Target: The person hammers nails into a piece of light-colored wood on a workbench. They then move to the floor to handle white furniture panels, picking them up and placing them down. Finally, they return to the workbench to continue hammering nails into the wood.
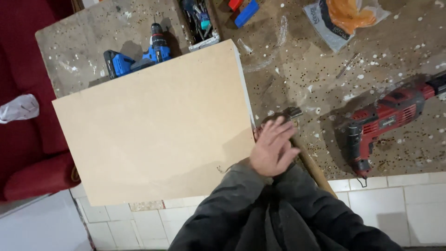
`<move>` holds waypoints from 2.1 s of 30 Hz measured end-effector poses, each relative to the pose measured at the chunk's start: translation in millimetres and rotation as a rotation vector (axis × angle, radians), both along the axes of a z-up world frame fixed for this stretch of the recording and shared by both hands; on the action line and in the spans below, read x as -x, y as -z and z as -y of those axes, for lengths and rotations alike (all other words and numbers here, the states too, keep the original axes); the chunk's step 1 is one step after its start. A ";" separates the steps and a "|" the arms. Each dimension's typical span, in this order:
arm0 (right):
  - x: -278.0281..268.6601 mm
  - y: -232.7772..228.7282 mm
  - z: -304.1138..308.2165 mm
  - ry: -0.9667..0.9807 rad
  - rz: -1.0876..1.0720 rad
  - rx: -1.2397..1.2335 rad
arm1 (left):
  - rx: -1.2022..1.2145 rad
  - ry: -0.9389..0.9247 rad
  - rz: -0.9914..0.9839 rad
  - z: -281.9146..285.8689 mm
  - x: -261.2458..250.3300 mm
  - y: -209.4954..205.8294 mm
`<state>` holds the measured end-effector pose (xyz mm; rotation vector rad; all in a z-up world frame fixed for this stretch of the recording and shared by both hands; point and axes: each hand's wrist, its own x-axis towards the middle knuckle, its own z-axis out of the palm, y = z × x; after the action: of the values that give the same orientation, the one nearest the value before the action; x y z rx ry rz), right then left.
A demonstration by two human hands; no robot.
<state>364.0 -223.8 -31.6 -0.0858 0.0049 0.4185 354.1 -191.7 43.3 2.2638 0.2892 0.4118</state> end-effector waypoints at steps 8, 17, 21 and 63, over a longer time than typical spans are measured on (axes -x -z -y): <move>-34.2 55.9 37.7 -0.645 -0.658 0.197 | 0.109 0.198 0.126 15.9 29.8 -56.8; -43.7 19.3 23.2 -0.587 -0.659 0.216 | -0.013 -0.376 -0.210 13.3 100.8 -8.1; -42.2 12.4 26.8 -0.586 -0.647 0.189 | -0.121 -0.452 -0.192 13.4 69.3 -25.1; -216.5 -37.3 60.5 -0.363 -0.066 0.727 | -0.305 -0.074 0.012 -76.0 -33.2 10.8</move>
<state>580.5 -284.2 5.7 -0.7983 0.2104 0.7674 387.4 -115.7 32.5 2.5528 0.3226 0.5390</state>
